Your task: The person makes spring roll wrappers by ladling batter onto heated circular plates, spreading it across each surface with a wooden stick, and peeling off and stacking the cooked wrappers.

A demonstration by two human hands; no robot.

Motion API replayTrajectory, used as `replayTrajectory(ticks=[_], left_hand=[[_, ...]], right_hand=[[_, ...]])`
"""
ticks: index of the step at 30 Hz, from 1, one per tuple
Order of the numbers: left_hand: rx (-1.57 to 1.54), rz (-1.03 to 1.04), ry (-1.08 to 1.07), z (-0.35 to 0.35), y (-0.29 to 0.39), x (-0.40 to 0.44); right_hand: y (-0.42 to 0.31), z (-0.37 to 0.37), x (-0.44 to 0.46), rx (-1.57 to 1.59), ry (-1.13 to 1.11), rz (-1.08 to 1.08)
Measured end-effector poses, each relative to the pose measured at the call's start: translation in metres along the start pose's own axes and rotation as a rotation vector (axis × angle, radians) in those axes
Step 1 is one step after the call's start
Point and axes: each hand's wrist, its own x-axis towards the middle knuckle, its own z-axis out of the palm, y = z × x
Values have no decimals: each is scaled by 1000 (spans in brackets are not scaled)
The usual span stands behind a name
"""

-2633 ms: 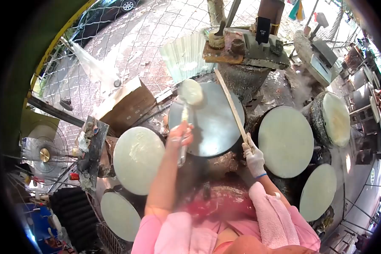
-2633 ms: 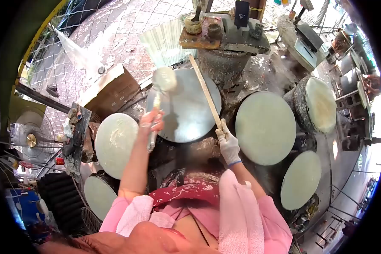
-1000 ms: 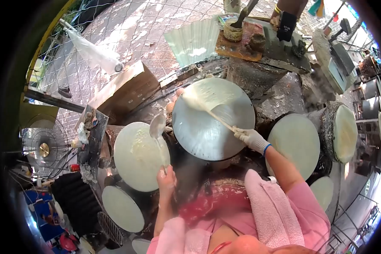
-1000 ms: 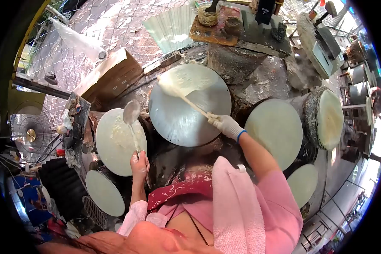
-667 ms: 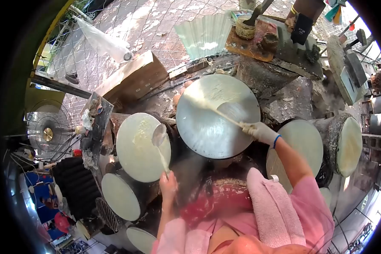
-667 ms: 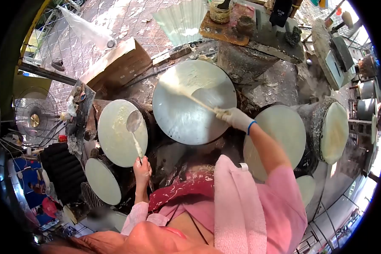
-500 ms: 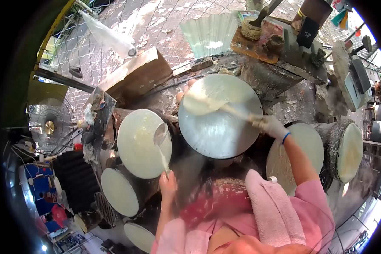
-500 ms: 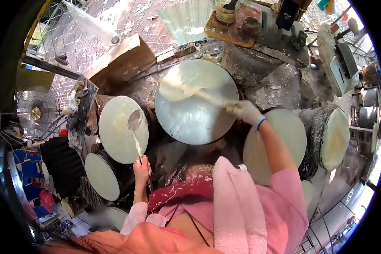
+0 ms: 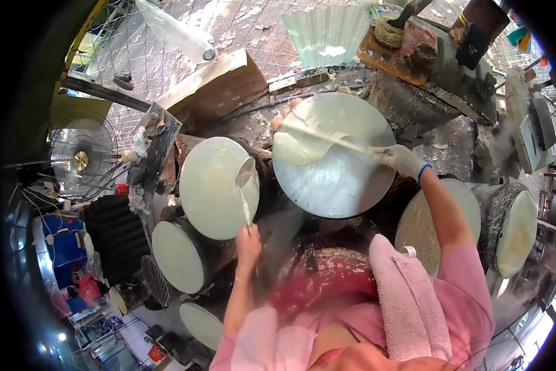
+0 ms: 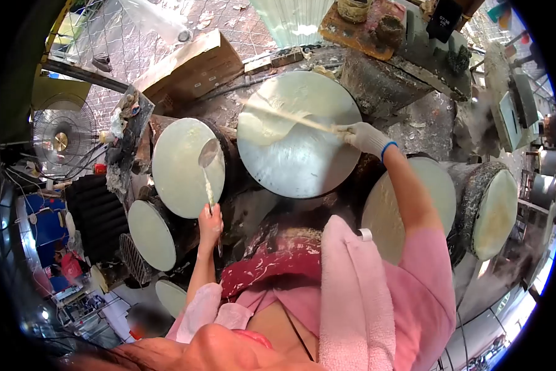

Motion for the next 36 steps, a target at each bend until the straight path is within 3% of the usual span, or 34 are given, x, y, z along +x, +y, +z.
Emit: replayTrajectory(ticks=[2, 3, 6, 8, 10, 13, 16, 19, 22, 24, 25, 26, 27, 28, 30, 32, 33, 34, 35, 36], left_hand=[[221, 230, 55, 5, -9, 25], [261, 237, 31, 4, -3, 31], [379, 268, 0, 16, 14, 56], [495, 284, -23, 27, 11, 69], [592, 297, -71, 33, 22, 74], [707, 321, -114, 32, 28, 67], [787, 347, -157, 15, 33, 34], [827, 352, -282, 0, 21, -7], [771, 299, -362, 4, -2, -45], [661, 301, -415, 12, -15, -56], [557, 328, -483, 8, -14, -50], [456, 354, -558, 0, -4, -41], [352, 379, -632, -8, 8, -35], [145, 315, -571, -18, 22, -33], [97, 346, -480, -46, 28, -23], [29, 423, -275, -71, 18, -7], [-54, 405, -254, -84, 12, 1], [-135, 382, -234, -96, 6, 8], [-222, 306, -266, -107, -3, 14], [-306, 231, -300, -119, -12, 19]], right_hand=[[-37, 0, -17, -10, -216, 252], [-56, -2, -30, -17, -327, 378], [-58, -16, -69, 158, -268, 402], [-15, -20, -68, 271, -16, 179], [-20, -20, -50, 38, 242, 40], [-34, -4, -24, -69, -4, 156], [-45, 16, -28, 62, -269, 265], [-46, 27, -75, 217, -269, 317], [-60, 39, -139, 285, -193, 367], [-65, 67, -177, 647, -89, 472], [-78, 98, -190, 942, 67, 465], [-67, 130, -194, 1219, 19, 480], [-79, 161, -190, 1206, 33, 463], [-85, 197, -171, 1215, 112, 463], [-160, 228, -141, 1337, 87, 391], [-170, 298, -66, 1299, 321, 353], [-191, 313, -46, 1179, 263, 424], [-170, 354, -4, 1069, 337, 331], [-150, 387, 30, 763, 502, 341], [-183, 379, 27, 609, 488, 523]])
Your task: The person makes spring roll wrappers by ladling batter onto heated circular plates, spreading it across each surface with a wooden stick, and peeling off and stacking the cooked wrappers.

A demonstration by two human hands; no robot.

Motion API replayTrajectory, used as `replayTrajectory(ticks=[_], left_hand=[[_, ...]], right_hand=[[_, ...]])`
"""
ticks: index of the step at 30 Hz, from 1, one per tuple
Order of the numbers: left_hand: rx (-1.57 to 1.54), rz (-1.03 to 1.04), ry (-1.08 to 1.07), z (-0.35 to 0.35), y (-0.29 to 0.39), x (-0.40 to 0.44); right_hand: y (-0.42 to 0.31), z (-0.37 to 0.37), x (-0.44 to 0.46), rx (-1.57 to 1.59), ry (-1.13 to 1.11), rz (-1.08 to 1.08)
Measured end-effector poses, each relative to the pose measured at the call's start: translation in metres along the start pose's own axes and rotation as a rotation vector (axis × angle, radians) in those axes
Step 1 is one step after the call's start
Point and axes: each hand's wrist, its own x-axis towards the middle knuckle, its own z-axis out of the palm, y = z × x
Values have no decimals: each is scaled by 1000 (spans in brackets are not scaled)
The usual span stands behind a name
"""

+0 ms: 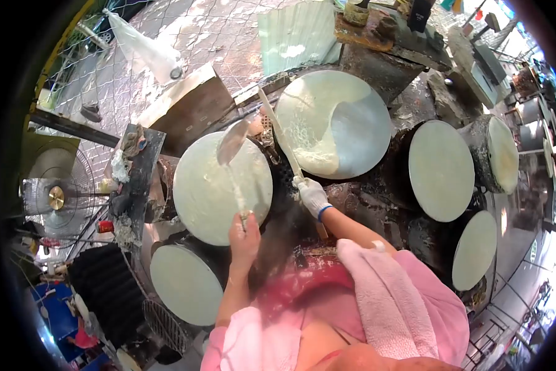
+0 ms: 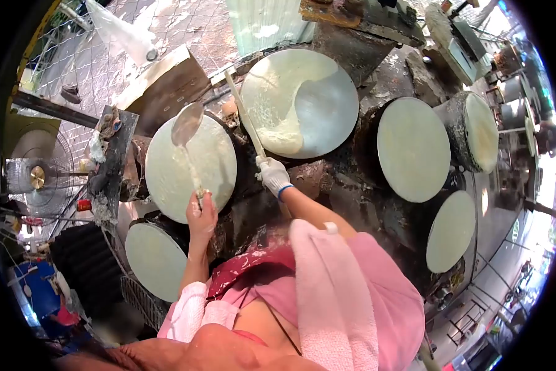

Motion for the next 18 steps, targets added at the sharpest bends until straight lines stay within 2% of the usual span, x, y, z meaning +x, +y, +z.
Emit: replayTrajectory(ticks=[2, 3, 4, 6, 8, 9, 11, 13, 14, 18], left_hand=[[-127, -100, -16, -23, -10, -6], [-161, -134, -17, -31, -16, -10], [-198, -167, -18, -38, -24, -15], [-80, -112, -27, -52, -49, -20], [33, -97, -16, -56, -58, -25], [36, -90, -9, -54, -54, -28], [-47, -103, -17, -47, -55, -33], [-182, -189, -30, -34, -37, -37], [-182, -202, -22, -31, -37, -39], [-194, -256, -25, -12, -19, -45]], right_hand=[[19, 6, 8, -249, 231, -28], [37, 0, 8, -177, 299, -43], [13, -18, -24, -191, 377, 13], [54, -44, -12, -243, 492, -17], [10, -63, -52, 99, 471, 138], [17, -67, -46, 338, 400, 181], [50, -65, -24, -40, 282, 44], [29, -59, -53, -387, 228, -48], [31, -63, -57, -559, 270, -13], [39, -131, -53, -451, 515, -31]])
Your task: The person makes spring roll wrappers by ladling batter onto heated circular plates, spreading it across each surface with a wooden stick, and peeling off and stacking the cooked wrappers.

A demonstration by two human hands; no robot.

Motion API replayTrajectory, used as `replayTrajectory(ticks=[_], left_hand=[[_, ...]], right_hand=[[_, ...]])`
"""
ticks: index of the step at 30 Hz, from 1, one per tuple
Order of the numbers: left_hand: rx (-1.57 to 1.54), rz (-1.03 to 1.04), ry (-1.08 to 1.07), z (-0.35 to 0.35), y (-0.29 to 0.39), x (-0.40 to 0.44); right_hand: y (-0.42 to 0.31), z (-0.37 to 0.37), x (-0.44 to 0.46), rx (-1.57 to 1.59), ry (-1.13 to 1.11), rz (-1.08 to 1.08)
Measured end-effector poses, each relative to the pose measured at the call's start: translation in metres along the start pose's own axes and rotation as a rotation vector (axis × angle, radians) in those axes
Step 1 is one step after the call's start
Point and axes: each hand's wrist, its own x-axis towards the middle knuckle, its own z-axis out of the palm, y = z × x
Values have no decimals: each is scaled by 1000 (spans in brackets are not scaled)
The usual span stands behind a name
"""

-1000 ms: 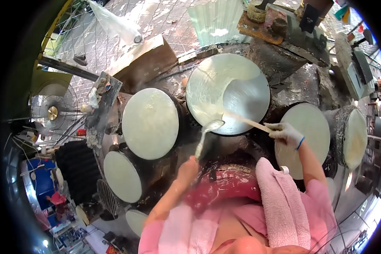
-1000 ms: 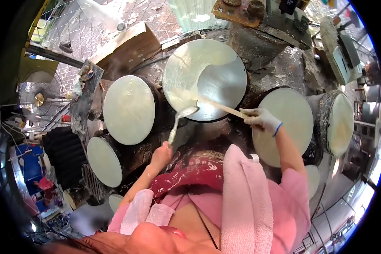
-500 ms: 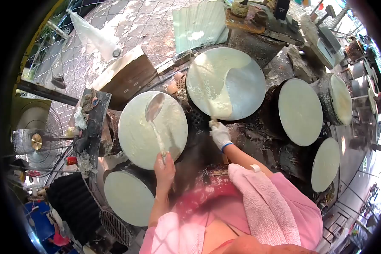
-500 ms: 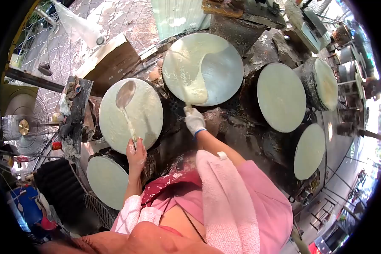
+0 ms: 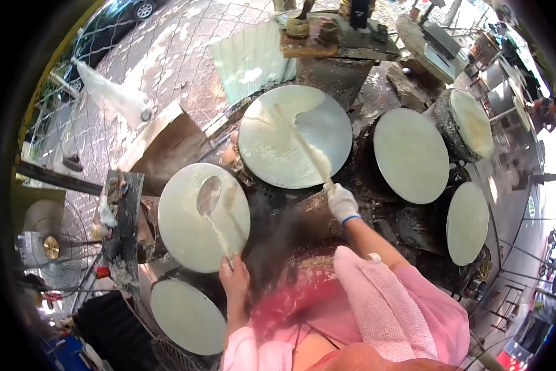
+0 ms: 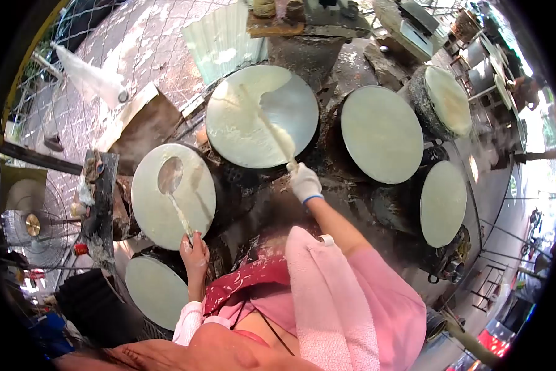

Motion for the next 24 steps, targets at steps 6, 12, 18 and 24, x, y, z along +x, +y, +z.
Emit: replayTrajectory(ticks=[6, 12, 18, 24], left_hand=[[8, -14, 25, 31, -1, -12], [31, -1, 57, 68, 1, -23], [44, 8, 140, 113, 5, -38], [-3, 15, 184, 135, -4, -54]], right_hand=[[21, -12, 6, 43, -186, -297], [56, -61, 65, -106, 8, -198], [61, -87, 53, -29, -200, -523], [76, -114, 133, -152, -8, -319]])
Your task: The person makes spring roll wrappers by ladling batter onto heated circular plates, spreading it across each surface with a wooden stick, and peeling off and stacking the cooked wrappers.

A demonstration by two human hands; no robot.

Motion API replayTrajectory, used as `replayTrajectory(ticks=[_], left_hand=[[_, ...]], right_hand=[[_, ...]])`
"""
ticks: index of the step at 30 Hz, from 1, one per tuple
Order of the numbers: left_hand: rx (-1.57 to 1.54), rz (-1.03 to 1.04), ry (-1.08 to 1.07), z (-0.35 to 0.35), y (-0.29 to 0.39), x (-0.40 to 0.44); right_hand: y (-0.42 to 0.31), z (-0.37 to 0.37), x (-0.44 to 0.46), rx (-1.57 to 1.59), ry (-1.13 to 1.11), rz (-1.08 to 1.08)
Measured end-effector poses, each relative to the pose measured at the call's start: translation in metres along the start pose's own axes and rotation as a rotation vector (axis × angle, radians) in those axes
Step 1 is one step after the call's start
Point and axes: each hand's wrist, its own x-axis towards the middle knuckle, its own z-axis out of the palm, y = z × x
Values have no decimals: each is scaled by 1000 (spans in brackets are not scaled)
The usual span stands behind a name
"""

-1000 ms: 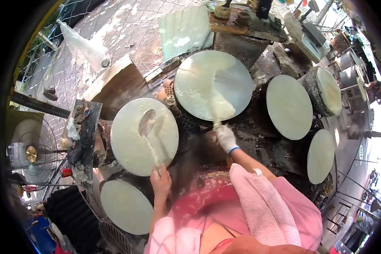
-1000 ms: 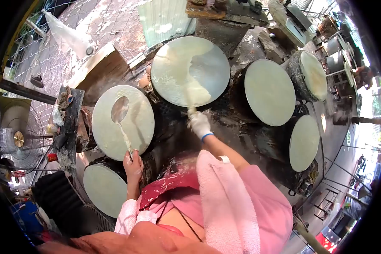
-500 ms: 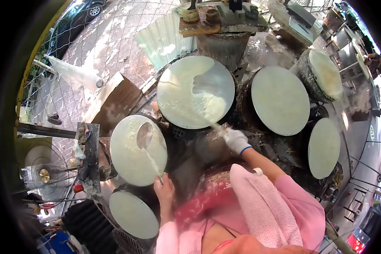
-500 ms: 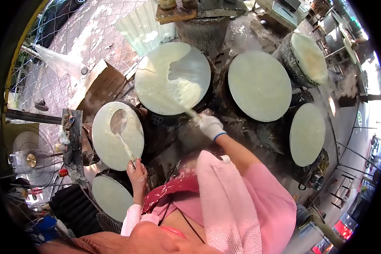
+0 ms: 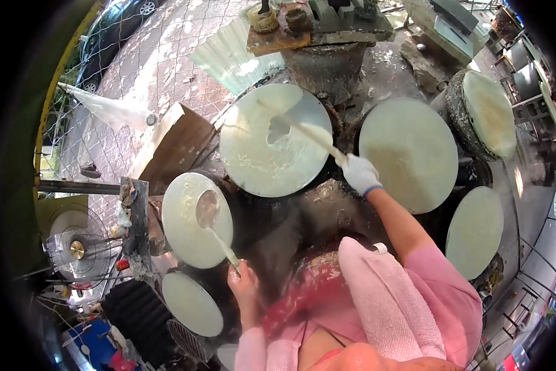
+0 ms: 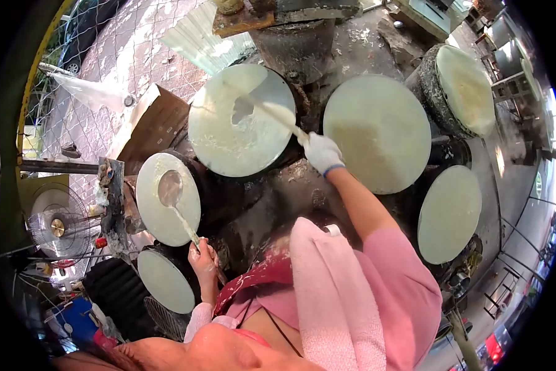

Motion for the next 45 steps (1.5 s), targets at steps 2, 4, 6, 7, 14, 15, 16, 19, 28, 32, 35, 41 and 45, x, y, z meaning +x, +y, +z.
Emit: replayTrajectory(ticks=[2, 4, 6, 7, 14, 15, 16, 19, 28, 32, 35, 41, 45], left_hand=[[-11, 2, 7, 10, -1, 0], [-2, -31, 24, 21, 5, -1], [29, -25, 4, 26, 10, 1], [21, -27, 3, 30, 11, 4], [27, -72, 43, 30, 4, -2], [45, -76, 50, 28, 3, -4], [65, -79, 56, 28, 4, -6], [12, -114, 86, 37, 17, -11], [17, -50, 6, 33, 26, 15], [35, 31, -103, 41, 23, 40], [10, 66, -128, 51, 29, 44], [117, 145, -148, 60, 16, 42], [-5, -37, -130, 76, 37, 23]], right_hand=[[-6, -1, 35, 63, 18, -2], [-16, -8, 18, 132, -149, -4], [-5, 4, -27, 233, -187, -115], [0, 3, -32, 147, -246, -17], [-35, -15, 115, -135, -41, -28], [-51, -24, 140, -159, -9, -59], [-68, -33, 161, -181, 23, -89], [-108, -36, 192, -148, 50, -92], [-11, 5, 11, 921, -54, 149], [3, 7, -32, 1046, -335, 132], [11, -18, -24, 1018, -255, 262], [15, -7, -31, 978, -454, 155], [11, -43, -15, 824, -414, 133]])
